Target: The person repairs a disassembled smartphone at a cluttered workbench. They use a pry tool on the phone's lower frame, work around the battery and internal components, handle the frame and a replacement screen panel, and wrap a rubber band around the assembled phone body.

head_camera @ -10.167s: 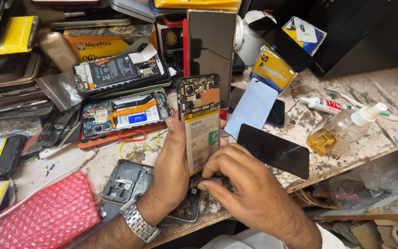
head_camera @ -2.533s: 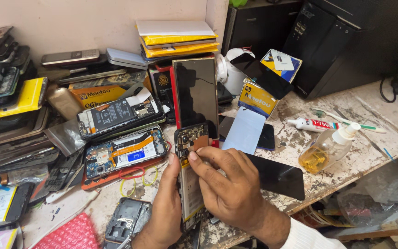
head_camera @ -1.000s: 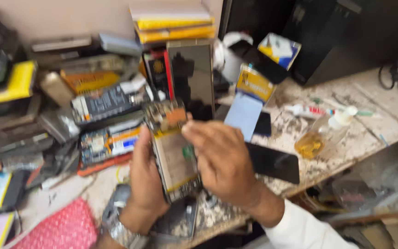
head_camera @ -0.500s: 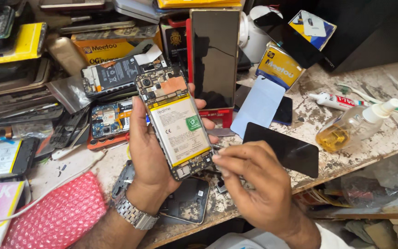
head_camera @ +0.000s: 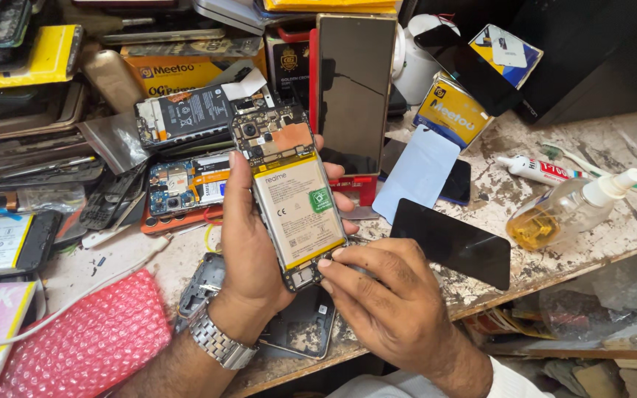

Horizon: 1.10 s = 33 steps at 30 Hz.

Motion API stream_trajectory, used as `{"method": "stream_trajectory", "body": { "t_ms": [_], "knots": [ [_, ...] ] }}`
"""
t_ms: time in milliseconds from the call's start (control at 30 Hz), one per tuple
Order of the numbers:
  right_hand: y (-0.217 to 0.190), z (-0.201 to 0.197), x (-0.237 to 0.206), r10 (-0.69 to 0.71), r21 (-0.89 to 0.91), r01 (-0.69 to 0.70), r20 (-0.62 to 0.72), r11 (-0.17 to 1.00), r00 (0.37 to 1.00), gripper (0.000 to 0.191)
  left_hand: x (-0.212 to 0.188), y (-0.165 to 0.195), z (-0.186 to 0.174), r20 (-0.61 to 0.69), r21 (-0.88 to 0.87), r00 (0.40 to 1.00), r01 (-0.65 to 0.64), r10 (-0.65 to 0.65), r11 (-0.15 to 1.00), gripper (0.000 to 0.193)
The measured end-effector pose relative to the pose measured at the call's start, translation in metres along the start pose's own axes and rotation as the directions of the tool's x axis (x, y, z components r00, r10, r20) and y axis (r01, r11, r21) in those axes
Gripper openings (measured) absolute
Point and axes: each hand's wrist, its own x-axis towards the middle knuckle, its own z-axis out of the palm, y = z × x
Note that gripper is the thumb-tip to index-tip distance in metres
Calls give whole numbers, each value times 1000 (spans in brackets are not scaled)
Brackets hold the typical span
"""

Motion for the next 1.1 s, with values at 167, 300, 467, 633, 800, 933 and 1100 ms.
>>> {"method": "stream_trajectory", "body": {
  "t_ms": [167, 300, 467, 633, 800, 933, 1100],
  "knots": [
    [-4, -1, 1, -19, 16, 18, 31, 1000, 999, 42, -2, 0, 2, -36, 68, 999, -6, 9, 998, 80],
    [-6, 0, -1, -40, -6, 40, 56, 999, 998, 42, -4, -1, 3, -46, 63, 999, -6, 9, 998, 79],
    [-8, 6, -6, -51, -41, 52, 24, 998, 998, 43, -9, -3, 4, -77, 53, 997, 5, -1, 999, 79],
    [-9, 12, -6, -18, -66, 18, -4, 998, 1000, 39, -12, -2, 3, -110, 58, 994, -8, 14, 998, 78],
    [-8, 10, -1, 30, 76, -29, -10, 997, 1000, 33, -12, -1, 3, -122, 36, 993, -1, 5, 999, 77],
    [-7, 9, 4, 193, 285, -177, -27, 942, 981, 27, -12, -2, 2, -146, 66, 989, -14, 23, 998, 77],
    [-11, 6, 9, 232, 200, -236, 41, 951, 972, 19, -14, -3, -1, -258, 159, 965, 5, 37, 987, 80]
  ]
}}
